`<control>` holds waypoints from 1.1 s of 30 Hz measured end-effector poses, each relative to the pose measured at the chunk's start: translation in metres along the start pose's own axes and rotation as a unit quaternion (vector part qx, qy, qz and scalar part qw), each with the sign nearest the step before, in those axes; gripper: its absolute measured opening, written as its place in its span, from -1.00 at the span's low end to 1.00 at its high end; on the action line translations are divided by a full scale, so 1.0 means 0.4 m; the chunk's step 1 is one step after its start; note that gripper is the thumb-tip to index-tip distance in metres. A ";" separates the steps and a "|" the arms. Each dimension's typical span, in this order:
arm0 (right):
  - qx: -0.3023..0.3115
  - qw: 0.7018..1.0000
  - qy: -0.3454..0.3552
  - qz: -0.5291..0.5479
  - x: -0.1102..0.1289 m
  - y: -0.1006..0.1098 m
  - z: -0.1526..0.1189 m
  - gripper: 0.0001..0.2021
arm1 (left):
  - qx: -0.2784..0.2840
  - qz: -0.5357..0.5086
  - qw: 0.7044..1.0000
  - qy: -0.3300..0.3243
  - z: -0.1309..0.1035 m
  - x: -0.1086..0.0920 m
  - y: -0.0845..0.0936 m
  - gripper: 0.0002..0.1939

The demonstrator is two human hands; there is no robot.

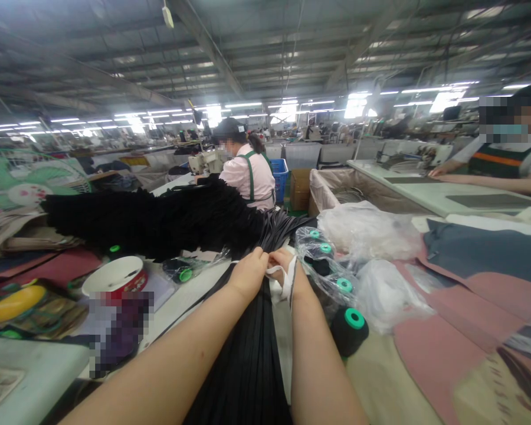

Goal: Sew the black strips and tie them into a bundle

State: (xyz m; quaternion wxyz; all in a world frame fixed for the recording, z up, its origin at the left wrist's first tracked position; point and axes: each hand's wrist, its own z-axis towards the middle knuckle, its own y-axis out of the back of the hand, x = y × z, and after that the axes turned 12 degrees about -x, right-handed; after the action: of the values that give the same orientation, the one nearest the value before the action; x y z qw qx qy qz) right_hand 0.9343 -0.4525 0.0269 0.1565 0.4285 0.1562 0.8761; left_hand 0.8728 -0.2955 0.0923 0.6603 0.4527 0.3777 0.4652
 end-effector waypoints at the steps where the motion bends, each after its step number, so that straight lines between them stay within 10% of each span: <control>1: -0.014 1.000 0.006 -0.009 0.003 0.002 0.002 -0.90 | -0.004 0.003 1.000 0.004 -0.001 0.000 -0.001 -0.77; 33: 0.048 0.994 0.077 -0.064 -0.006 -0.006 0.008 -0.84 | -0.028 -0.055 0.998 -0.003 -0.008 0.012 -0.016 -0.66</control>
State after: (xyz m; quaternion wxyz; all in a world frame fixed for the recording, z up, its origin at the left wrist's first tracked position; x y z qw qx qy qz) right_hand 0.9386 -0.4509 0.0262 0.1792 0.3556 0.2372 0.8861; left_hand 0.8728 -0.2913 0.0847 0.6986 0.4139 0.3871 0.4369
